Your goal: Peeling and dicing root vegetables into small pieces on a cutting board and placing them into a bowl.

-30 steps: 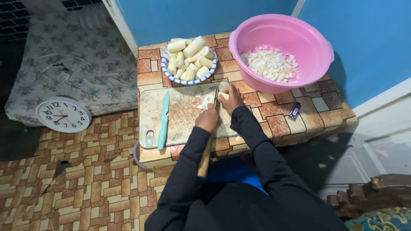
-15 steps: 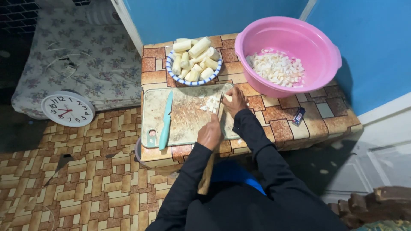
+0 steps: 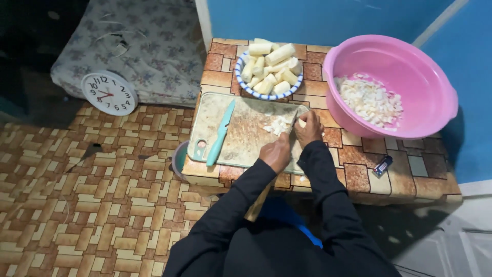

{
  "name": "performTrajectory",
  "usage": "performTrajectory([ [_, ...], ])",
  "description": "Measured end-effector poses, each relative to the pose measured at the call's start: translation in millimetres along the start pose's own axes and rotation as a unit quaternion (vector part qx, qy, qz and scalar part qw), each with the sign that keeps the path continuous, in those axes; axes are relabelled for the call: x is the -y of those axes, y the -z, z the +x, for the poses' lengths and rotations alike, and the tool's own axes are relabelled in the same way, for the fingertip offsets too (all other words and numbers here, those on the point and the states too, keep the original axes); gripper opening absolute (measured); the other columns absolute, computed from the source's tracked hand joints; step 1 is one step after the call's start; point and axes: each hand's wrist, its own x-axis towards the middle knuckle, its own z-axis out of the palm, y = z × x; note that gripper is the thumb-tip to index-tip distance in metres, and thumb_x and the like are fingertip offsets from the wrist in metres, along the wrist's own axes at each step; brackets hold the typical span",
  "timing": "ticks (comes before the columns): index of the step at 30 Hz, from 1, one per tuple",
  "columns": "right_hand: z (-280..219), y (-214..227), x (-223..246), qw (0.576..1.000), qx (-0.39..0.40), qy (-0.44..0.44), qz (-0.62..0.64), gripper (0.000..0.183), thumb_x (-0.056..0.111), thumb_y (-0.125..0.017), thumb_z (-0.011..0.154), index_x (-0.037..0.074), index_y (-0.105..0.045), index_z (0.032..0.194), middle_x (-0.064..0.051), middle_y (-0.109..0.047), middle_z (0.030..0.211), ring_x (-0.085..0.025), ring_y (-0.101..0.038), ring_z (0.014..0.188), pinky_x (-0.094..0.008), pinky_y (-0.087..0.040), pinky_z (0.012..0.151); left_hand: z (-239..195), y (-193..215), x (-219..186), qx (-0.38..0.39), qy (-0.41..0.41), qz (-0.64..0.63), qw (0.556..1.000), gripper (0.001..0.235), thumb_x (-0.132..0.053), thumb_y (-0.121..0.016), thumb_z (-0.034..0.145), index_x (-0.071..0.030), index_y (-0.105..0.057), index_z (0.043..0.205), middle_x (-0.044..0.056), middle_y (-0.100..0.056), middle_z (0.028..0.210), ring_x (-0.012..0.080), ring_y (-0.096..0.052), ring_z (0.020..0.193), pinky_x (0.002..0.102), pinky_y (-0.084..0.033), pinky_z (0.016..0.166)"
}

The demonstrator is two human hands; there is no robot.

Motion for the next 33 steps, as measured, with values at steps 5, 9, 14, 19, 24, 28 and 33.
performTrajectory([
  [5, -1, 3, 8, 1.000, -0.006, -0.014, -0.008, 0.025, 0.040, -0.055, 0.074, 0.022, -0.044, 0.088, -0.005, -0.050, 0.090, -0.028, -0.051, 0.097, -0.044, -0.038, 0.087, 17, -13, 5, -0.022, -0.002, 0.032, 0.999, 0.012, -0.013, -0.036, 0.085, -0.006, -0.038, 0.095, 0.022, -0.064, 0.075, 0.0429, -0.066, 0.074, 0.052, -0.052, 0.069],
  [9, -4, 7, 10, 1.000, -0.001, -0.004, 0.004, 0.027, 0.040, -0.055, 0.074, 0.020, -0.044, 0.088, -0.005, -0.049, 0.089, -0.028, -0.050, 0.099, -0.043, -0.037, 0.088, 28, -21, 9, -0.017, 0.013, 0.014, 1.000, 0.012, -0.016, -0.036, 0.085, -0.007, -0.037, 0.093, 0.021, -0.063, 0.073, 0.0431, -0.066, 0.074, 0.054, -0.052, 0.068],
  [14, 0, 0, -1, 1.000, -0.002, -0.002, -0.001, 0.029, 0.042, -0.056, 0.074, 0.021, -0.044, 0.089, -0.004, -0.049, 0.090, -0.027, -0.051, 0.099, -0.042, -0.037, 0.089, 28, -12, 4, -0.011, 0.019, -0.010, 1.000, 0.012, -0.014, -0.034, 0.086, -0.005, -0.038, 0.093, 0.022, -0.064, 0.076, 0.0438, -0.065, 0.077, 0.054, -0.051, 0.070],
  [19, -1, -1, -2, 1.000, -0.005, 0.002, -0.006, 0.029, 0.043, -0.057, 0.075, 0.022, -0.044, 0.089, -0.003, -0.049, 0.092, -0.027, -0.051, 0.099, -0.043, -0.037, 0.089, 35, -22, 7, -0.012, 0.021, -0.011, 1.000, 0.014, -0.016, -0.032, 0.088, -0.005, -0.038, 0.094, 0.021, -0.064, 0.079, 0.0428, -0.066, 0.080, 0.054, -0.051, 0.072],
  [24, 2, -2, -2, 1.000, -0.004, -0.013, 0.002, 0.029, 0.044, -0.056, 0.074, 0.023, -0.045, 0.090, -0.005, -0.050, 0.092, -0.028, -0.052, 0.099, -0.043, -0.036, 0.090, 31, -18, 6, -0.014, 0.024, -0.025, 0.999, 0.016, -0.016, -0.031, 0.088, -0.004, -0.039, 0.093, 0.022, -0.064, 0.080, 0.0438, -0.065, 0.082, 0.055, -0.051, 0.074],
  [28, -1, 1, 0, 1.000, 0.003, -0.002, 0.014, 0.029, 0.044, -0.057, 0.075, 0.021, -0.045, 0.089, -0.007, -0.051, 0.092, -0.029, -0.051, 0.100, -0.044, -0.036, 0.090, 21, -19, 5, -0.014, 0.026, 0.006, 1.000, 0.014, -0.014, -0.031, 0.088, -0.004, -0.039, 0.093, 0.023, -0.063, 0.079, 0.0439, -0.065, 0.080, 0.054, -0.051, 0.073],
  [33, -1, -1, -1, 1.000, -0.004, -0.003, 0.005, 0.027, 0.041, -0.056, 0.075, 0.021, -0.046, 0.089, -0.006, -0.051, 0.092, -0.029, -0.051, 0.101, -0.044, -0.036, 0.090, 38, -37, 15, -0.001, 0.019, 0.006, 1.000, 0.014, -0.015, -0.031, 0.088, -0.004, -0.038, 0.093, 0.022, -0.063, 0.080, 0.0434, -0.065, 0.081, 0.054, -0.051, 0.073],
])
